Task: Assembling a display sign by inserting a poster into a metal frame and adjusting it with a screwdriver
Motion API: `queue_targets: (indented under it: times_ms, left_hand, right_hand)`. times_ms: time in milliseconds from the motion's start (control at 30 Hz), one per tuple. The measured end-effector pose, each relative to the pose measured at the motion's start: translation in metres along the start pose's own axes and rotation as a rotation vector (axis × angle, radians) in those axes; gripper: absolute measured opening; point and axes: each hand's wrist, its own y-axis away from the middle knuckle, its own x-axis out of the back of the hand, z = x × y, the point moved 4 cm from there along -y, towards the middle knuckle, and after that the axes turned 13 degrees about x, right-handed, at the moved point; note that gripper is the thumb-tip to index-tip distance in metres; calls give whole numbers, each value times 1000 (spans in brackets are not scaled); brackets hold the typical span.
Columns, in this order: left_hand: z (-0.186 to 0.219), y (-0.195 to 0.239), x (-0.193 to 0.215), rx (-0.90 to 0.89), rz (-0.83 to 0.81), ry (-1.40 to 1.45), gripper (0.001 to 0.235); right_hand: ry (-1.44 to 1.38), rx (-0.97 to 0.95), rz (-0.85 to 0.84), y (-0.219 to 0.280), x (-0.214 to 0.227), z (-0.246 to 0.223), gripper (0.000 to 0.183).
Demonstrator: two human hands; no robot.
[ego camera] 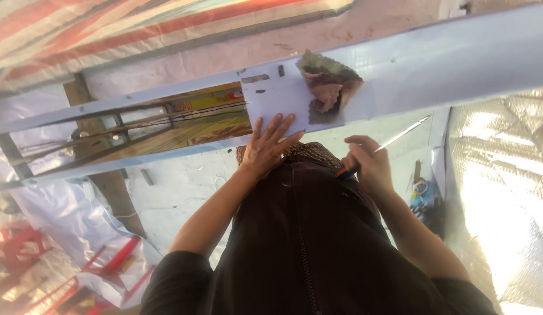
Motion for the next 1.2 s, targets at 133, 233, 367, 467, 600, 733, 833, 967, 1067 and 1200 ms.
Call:
queue_targets:
  times_ms: [133,233,367,467,600,733,833,967,1067,1200]
  left_hand:
    - [-1,1,-2,-10,-23,-18,96]
    - [0,4,-5,-21,-67,-27,96]
    - [-6,13,-17,-46,-172,5,90]
    - [-8,16,-14,-98,-219,-75,85]
    - [-9,26,-21,-76,-378,-52,86]
    - [-3,30,-20,-37,-242,-92,84]
    - [-4,34,-29,10,-300,-80,81]
    - [-3,33,-23,-2,-317,-102,84]
    - [-3,30,-16,16,-399,-53,82]
    - [-2,28,-8,-33,-312,-92,84]
  right_hand:
    - [149,-22,-20,15,-4,1,21]
    - [335,-50,-96,22,-5,0,28]
    - [414,129,-78,30,-14,12,39]
    - [676,285,-71,26,-39,3,27]
    - [983,352,-194,34,-51,50,16]
    - [1050,174,-237,29,-60,72,23]
    - [1075,92,-236,36,-71,86,24]
    - [1080,-12,-267,46,-83,97,25]
    - [1194,2,-282,41,-74,100,28]
    - [1064,9,-173,38,-85,71,27]
